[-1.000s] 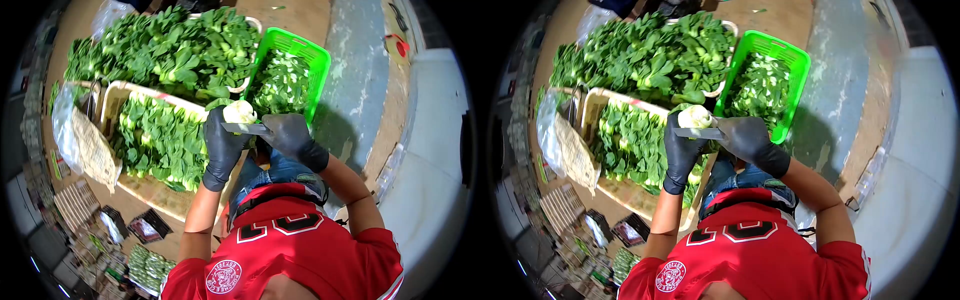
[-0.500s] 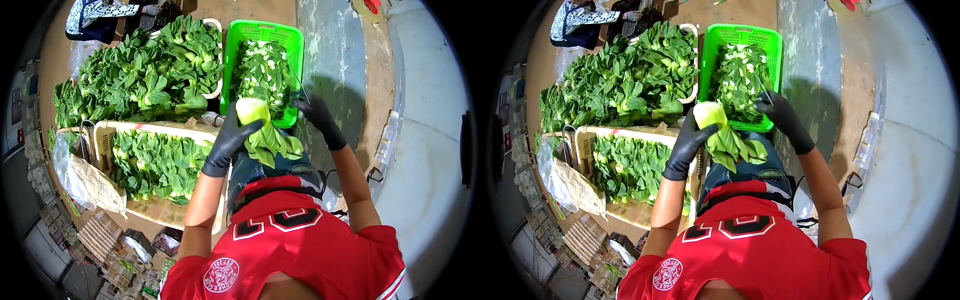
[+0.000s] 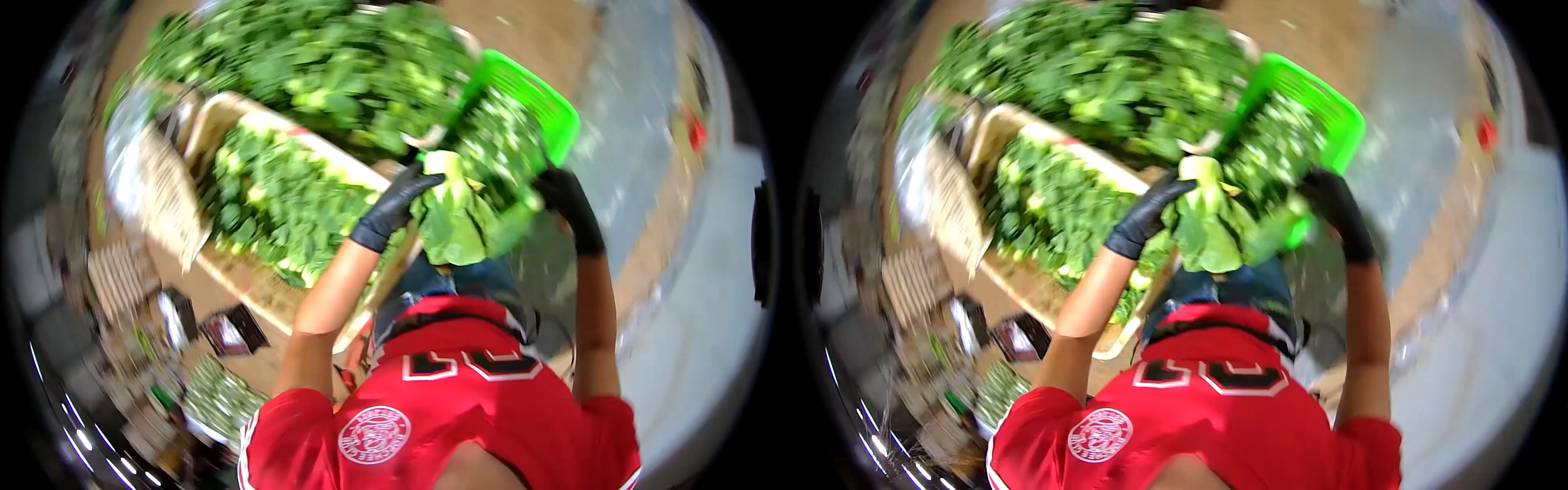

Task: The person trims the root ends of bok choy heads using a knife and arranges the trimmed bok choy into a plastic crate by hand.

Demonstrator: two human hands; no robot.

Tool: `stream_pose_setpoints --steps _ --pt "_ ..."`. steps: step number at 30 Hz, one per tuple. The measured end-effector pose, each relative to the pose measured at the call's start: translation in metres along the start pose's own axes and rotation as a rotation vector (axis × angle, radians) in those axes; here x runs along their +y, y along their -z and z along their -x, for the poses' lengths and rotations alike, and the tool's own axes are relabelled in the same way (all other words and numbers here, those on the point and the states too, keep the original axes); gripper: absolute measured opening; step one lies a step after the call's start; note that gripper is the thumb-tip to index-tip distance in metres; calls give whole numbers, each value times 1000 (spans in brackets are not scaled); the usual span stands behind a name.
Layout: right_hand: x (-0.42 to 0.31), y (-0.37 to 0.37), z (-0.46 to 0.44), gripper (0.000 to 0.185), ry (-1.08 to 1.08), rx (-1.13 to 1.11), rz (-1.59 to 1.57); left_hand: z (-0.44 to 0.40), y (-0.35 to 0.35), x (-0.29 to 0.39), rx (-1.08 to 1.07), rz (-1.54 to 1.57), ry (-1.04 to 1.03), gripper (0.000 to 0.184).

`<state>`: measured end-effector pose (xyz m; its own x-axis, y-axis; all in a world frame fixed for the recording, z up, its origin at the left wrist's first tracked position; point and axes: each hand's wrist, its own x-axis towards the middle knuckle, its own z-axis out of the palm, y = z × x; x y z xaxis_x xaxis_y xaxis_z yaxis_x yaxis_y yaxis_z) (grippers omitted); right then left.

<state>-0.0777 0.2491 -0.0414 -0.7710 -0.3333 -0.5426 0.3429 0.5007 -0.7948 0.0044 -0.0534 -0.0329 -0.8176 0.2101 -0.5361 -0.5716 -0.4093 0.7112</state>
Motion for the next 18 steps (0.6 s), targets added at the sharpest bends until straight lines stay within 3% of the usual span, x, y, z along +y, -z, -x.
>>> stream_pose_setpoints --steps 1,2,3,5,7,8,9,11,12,13,16,17,18 --pt "22 7 -13 17 37 -21 -32 3 20 9 38 148 -9 55" --pt "24 9 -18 18 -7 -34 -62 8 35 25 167 201 -89 41" --pt "15 7 -14 20 5 17 19 6 69 34 142 322 -162 39" --pt "44 9 -29 20 141 80 190 3 127 67 435 554 -277 40" --pt "47 0 -38 19 164 136 289 32 165 94 572 359 -635 42" --pt "36 -8 -39 18 60 126 324 46 187 93 838 21 -786 39" --pt "22 -16 -37 17 -50 123 357 69 202 86 977 -109 -859 35" --pt "30 -25 -49 15 -12 120 369 106 260 37 1210 -339 -799 28" --pt "27 -32 -52 14 -11 129 371 121 296 8 1318 -516 -607 28" --pt "20 -43 -52 13 -14 148 370 138 309 -2 1406 -710 -594 27" --pt "20 -60 -60 11 24 173 419 156 356 6 1415 -1282 -643 33" --pt "23 -61 -63 14 16 162 473 160 377 20 1382 -1389 -501 39" --pt "12 -71 -60 14 11 186 433 159 431 12 1412 -1533 -541 41"
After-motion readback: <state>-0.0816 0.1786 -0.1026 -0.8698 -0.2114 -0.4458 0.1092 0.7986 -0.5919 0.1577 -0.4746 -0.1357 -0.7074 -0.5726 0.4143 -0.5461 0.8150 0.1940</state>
